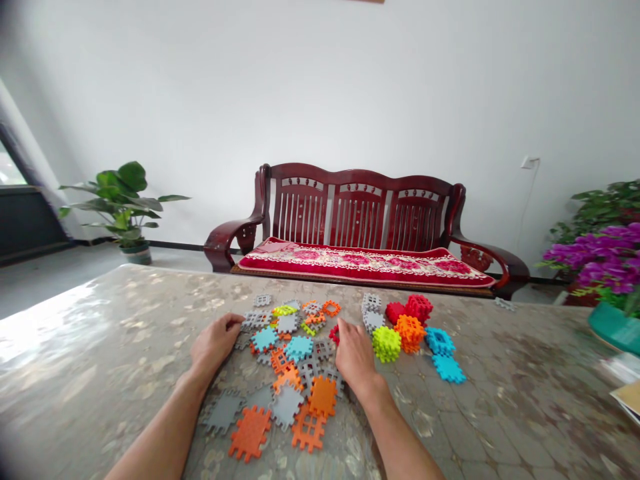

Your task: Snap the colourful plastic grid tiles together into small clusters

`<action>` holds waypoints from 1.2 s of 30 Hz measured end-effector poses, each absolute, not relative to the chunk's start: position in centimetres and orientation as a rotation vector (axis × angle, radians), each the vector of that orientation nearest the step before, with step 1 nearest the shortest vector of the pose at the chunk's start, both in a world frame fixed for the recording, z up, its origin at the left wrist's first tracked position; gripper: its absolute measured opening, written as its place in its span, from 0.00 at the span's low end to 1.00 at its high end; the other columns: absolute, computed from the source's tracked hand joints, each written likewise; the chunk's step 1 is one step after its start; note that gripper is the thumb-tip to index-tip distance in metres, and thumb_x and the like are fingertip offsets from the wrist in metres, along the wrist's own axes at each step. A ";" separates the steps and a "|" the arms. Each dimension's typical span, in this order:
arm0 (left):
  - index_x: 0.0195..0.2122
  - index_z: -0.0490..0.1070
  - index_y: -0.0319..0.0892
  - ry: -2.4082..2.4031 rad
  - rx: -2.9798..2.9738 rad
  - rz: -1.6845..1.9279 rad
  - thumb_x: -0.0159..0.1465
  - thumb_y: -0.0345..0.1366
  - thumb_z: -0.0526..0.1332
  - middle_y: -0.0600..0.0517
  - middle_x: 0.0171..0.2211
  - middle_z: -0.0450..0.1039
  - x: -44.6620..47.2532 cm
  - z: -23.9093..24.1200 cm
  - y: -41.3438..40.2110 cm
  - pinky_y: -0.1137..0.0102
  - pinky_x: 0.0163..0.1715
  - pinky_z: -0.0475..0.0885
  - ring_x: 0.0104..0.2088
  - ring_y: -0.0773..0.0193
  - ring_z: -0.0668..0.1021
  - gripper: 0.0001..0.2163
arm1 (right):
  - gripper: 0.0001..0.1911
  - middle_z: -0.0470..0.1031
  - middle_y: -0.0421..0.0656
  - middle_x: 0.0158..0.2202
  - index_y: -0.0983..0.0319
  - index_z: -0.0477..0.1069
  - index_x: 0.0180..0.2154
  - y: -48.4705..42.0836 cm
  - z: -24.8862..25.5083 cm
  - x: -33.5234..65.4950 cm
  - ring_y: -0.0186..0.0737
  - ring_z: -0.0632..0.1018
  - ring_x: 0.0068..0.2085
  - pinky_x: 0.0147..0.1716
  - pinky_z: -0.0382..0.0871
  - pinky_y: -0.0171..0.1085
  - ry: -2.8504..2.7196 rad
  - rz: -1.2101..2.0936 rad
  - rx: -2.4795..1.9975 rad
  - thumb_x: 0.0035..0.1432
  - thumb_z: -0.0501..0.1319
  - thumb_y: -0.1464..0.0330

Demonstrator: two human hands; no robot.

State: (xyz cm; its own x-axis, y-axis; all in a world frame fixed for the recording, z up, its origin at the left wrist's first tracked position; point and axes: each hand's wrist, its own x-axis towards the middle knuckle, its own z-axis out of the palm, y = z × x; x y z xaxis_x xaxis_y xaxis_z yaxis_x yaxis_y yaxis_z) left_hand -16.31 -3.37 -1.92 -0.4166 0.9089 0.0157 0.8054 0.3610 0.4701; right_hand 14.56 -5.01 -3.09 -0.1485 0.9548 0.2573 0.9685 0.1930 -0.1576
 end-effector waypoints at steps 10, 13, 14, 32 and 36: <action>0.46 0.76 0.53 2.371 1.539 0.633 0.61 0.41 0.53 0.50 0.42 0.80 -16.4 -2.0 -3.3 0.68 0.33 0.70 0.43 0.53 0.80 0.16 | 0.22 0.76 0.50 0.49 0.60 0.69 0.53 -4.6 -3.9 15.2 0.50 0.74 0.50 0.51 0.65 0.45 -2.128 -0.066 -1.715 0.56 0.59 0.70; 0.46 0.76 0.53 2.369 1.541 0.623 0.61 0.42 0.52 0.50 0.43 0.80 -16.4 -2.1 -3.2 0.68 0.33 0.70 0.43 0.53 0.80 0.16 | 0.20 0.76 0.52 0.47 0.62 0.70 0.51 -4.6 -3.5 15.1 0.51 0.74 0.49 0.50 0.66 0.45 -2.156 -0.061 -1.712 0.55 0.60 0.70; 0.46 0.76 0.53 2.367 1.543 0.620 0.61 0.42 0.52 0.51 0.43 0.80 -16.4 -2.1 -3.2 0.68 0.33 0.71 0.43 0.53 0.80 0.16 | 0.20 0.76 0.52 0.47 0.62 0.71 0.51 -4.7 -3.4 15.0 0.51 0.74 0.49 0.49 0.66 0.45 -2.158 -0.058 -1.717 0.55 0.60 0.71; 0.46 0.76 0.53 2.372 1.576 0.585 0.60 0.44 0.52 0.50 0.42 0.80 -16.6 -2.1 -3.0 0.68 0.31 0.70 0.41 0.52 0.80 0.17 | 0.29 0.74 0.48 0.53 0.59 0.64 0.58 -2.3 2.4 21.6 0.44 0.75 0.53 0.53 0.68 0.45 -1.787 0.217 -1.485 0.53 0.61 0.67; 0.46 0.76 0.53 2.363 1.578 0.584 0.61 0.45 0.51 0.49 0.41 0.80 -16.7 -2.2 -2.9 0.68 0.29 0.69 0.41 0.52 0.80 0.18 | 0.27 0.72 0.47 0.55 0.59 0.66 0.56 -0.4 3.8 27.2 0.43 0.73 0.55 0.57 0.64 0.46 -1.839 0.034 -1.478 0.53 0.60 0.68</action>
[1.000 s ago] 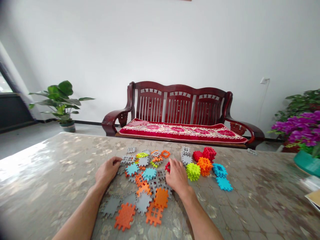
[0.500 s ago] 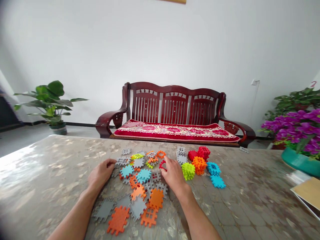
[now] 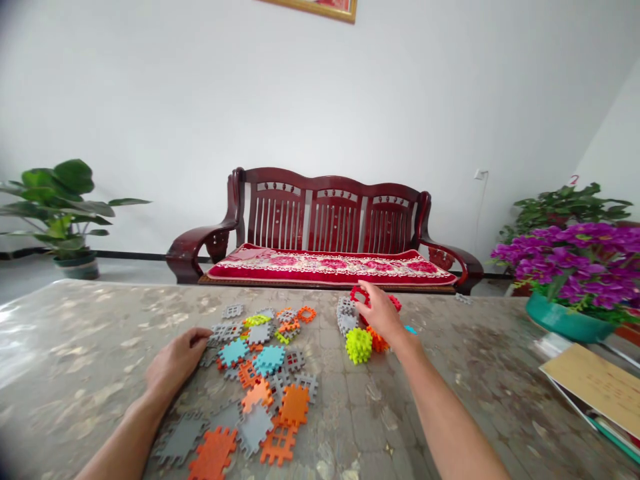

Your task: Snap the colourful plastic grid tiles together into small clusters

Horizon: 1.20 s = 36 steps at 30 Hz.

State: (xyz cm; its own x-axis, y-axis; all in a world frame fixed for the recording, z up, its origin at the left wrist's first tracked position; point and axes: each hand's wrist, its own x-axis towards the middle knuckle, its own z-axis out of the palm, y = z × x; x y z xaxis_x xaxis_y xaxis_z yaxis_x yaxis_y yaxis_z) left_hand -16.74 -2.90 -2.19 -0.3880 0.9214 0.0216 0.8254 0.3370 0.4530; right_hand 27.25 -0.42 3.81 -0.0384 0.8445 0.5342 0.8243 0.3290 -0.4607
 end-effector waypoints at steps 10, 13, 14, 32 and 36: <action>0.48 0.74 0.54 2.348 1.583 0.519 0.62 0.46 0.49 0.50 0.44 0.79 -17.0 -2.6 -2.5 0.67 0.30 0.69 0.43 0.51 0.80 0.18 | 0.29 0.71 0.50 0.56 0.61 0.66 0.56 2.5 2.6 38.3 0.46 0.72 0.56 0.58 0.63 0.48 -1.952 0.043 -1.553 0.50 0.57 0.75; 0.48 0.74 0.54 2.342 1.594 0.528 0.62 0.46 0.50 0.50 0.44 0.79 -17.2 -2.9 -2.3 0.66 0.30 0.70 0.43 0.51 0.79 0.18 | 0.31 0.72 0.49 0.56 0.60 0.66 0.56 2.8 2.0 38.9 0.45 0.72 0.56 0.58 0.62 0.48 -1.974 0.082 -1.542 0.48 0.57 0.76; 0.47 0.74 0.54 2.339 1.598 0.534 0.62 0.46 0.50 0.50 0.44 0.79 -17.3 -3.1 -2.3 0.66 0.31 0.70 0.43 0.50 0.79 0.18 | 0.31 0.71 0.49 0.56 0.60 0.66 0.57 2.9 1.9 39.0 0.45 0.72 0.56 0.58 0.61 0.48 -1.983 0.093 -1.535 0.49 0.57 0.76; 0.47 0.75 0.53 2.370 1.616 0.556 0.61 0.46 0.51 0.49 0.42 0.80 -17.3 -3.2 -2.3 0.66 0.29 0.69 0.41 0.50 0.79 0.18 | 0.27 0.71 0.48 0.56 0.61 0.69 0.55 1.0 3.3 35.5 0.45 0.70 0.58 0.62 0.57 0.47 -1.832 0.013 -1.482 0.51 0.56 0.72; 0.47 0.75 0.52 2.382 1.619 0.550 0.62 0.45 0.50 0.49 0.43 0.80 -16.7 -2.6 -2.7 0.67 0.30 0.69 0.42 0.51 0.80 0.18 | 0.26 0.71 0.46 0.56 0.58 0.67 0.56 -3.9 3.3 27.8 0.45 0.70 0.58 0.61 0.59 0.48 -1.929 0.193 -1.329 0.55 0.59 0.65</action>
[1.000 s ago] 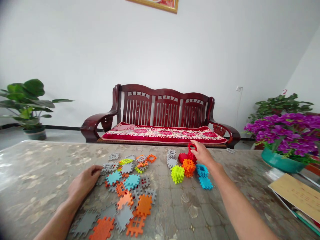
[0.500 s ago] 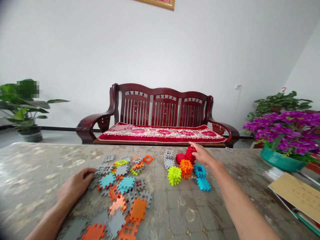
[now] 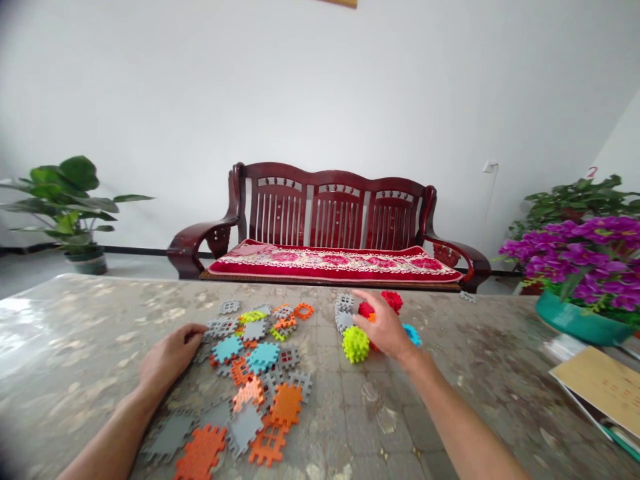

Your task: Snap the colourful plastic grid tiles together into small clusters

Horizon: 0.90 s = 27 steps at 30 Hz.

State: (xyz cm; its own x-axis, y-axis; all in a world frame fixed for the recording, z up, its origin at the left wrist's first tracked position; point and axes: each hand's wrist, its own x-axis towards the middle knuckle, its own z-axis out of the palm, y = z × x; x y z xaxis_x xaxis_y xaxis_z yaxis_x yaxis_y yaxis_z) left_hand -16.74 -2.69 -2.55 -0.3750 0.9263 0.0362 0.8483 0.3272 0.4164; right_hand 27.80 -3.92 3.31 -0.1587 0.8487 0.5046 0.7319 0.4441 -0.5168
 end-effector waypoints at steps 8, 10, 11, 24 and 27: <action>0.48 0.74 0.48 2.134 1.690 0.784 0.61 0.45 0.54 0.52 0.43 0.80 -17.3 -3.4 -2.8 0.71 0.38 0.70 0.42 0.58 0.79 0.18 | 0.54 0.44 0.49 0.70 0.55 0.52 0.66 -13.8 -0.7 13.7 0.59 0.46 0.69 0.65 0.41 0.59 -2.495 0.498 -1.210 0.40 0.70 0.47; 0.49 0.73 0.46 2.036 1.715 0.860 0.61 0.46 0.55 0.52 0.43 0.79 -17.9 -4.1 -2.6 0.71 0.40 0.70 0.42 0.60 0.79 0.19 | 0.56 0.40 0.46 0.71 0.53 0.49 0.67 -14.5 -1.6 12.4 0.58 0.43 0.69 0.65 0.37 0.59 -2.536 0.521 -1.194 0.40 0.69 0.46; 0.49 0.72 0.45 2.001 1.727 0.875 0.60 0.46 0.55 0.52 0.43 0.79 -18.2 -4.4 -2.4 0.71 0.41 0.71 0.41 0.61 0.79 0.19 | 0.55 0.40 0.45 0.71 0.52 0.48 0.67 -14.6 -2.0 12.0 0.57 0.43 0.69 0.66 0.36 0.59 -2.534 0.520 -1.201 0.42 0.69 0.47; 0.67 0.53 0.39 1.457 1.888 0.839 0.55 0.58 0.60 0.41 0.66 0.57 -18.4 -3.8 -4.9 0.60 0.61 0.61 0.62 0.50 0.65 0.43 | 0.20 0.67 0.49 0.59 0.60 0.70 0.53 -8.8 -5.2 11.7 0.47 0.68 0.59 0.60 0.60 0.47 -2.010 0.263 -1.365 0.60 0.57 0.67; 0.69 0.45 0.42 1.356 2.073 0.682 0.52 0.64 0.59 0.41 0.69 0.48 -19.2 -3.5 -7.0 0.56 0.65 0.53 0.67 0.47 0.55 0.49 | 0.18 0.70 0.49 0.56 0.60 0.72 0.52 -8.7 -5.3 12.1 0.46 0.69 0.57 0.59 0.61 0.47 -1.901 0.232 -1.354 0.62 0.54 0.65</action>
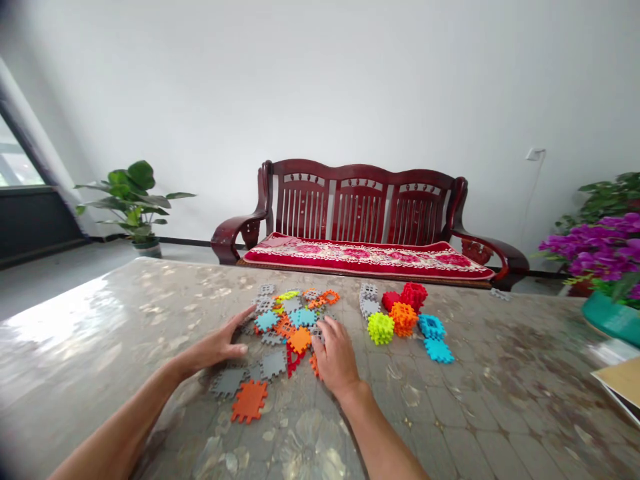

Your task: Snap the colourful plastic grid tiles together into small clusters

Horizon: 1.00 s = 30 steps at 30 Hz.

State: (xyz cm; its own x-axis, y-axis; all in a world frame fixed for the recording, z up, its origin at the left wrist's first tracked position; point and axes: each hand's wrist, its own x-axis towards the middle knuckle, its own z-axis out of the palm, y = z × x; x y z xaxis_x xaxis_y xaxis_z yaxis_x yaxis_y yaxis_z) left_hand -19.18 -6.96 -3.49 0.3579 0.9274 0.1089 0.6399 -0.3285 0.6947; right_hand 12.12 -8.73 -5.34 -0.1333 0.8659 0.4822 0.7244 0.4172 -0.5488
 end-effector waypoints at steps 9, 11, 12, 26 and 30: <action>0.70 0.42 0.51 1.480 2.438 0.401 0.40 0.67 0.64 0.39 0.71 0.37 -15.3 -4.5 -11.3 0.46 0.63 0.51 0.68 0.36 0.46 0.59 | 0.20 0.74 0.47 0.51 0.58 0.74 0.49 -8.2 -5.9 13.1 0.45 0.71 0.55 0.58 0.62 0.48 -1.759 0.214 -1.329 0.65 0.49 0.59; 0.69 0.43 0.51 1.526 2.444 0.419 0.43 0.67 0.63 0.38 0.70 0.38 -13.5 -4.4 -11.3 0.45 0.62 0.51 0.68 0.36 0.47 0.56 | 0.20 0.75 0.47 0.51 0.58 0.73 0.49 -8.2 -6.0 13.1 0.44 0.72 0.54 0.57 0.63 0.47 -1.746 0.229 -1.313 0.65 0.49 0.58; 0.69 0.44 0.51 1.547 2.444 0.420 0.44 0.66 0.63 0.38 0.70 0.40 -12.6 -4.3 -11.2 0.45 0.62 0.51 0.68 0.37 0.48 0.54 | 0.20 0.75 0.46 0.50 0.58 0.73 0.49 -8.2 -5.9 13.1 0.44 0.72 0.54 0.57 0.63 0.47 -1.738 0.235 -1.309 0.65 0.49 0.58; 0.57 0.69 0.48 1.648 2.396 0.840 0.67 0.50 0.49 0.47 0.59 0.68 -10.7 -2.8 -8.0 0.58 0.61 0.58 0.60 0.55 0.67 0.22 | 0.20 0.75 0.46 0.50 0.59 0.74 0.47 -9.0 -5.2 13.7 0.45 0.71 0.54 0.58 0.60 0.48 -1.682 0.208 -1.373 0.66 0.48 0.58; 0.64 0.60 0.44 2.103 2.149 0.797 0.66 0.51 0.48 0.40 0.65 0.57 -13.8 -2.7 -4.1 0.52 0.62 0.54 0.65 0.47 0.60 0.28 | 0.20 0.74 0.46 0.51 0.59 0.74 0.47 -8.9 -5.4 13.7 0.45 0.70 0.55 0.58 0.60 0.48 -1.652 0.188 -1.389 0.65 0.48 0.58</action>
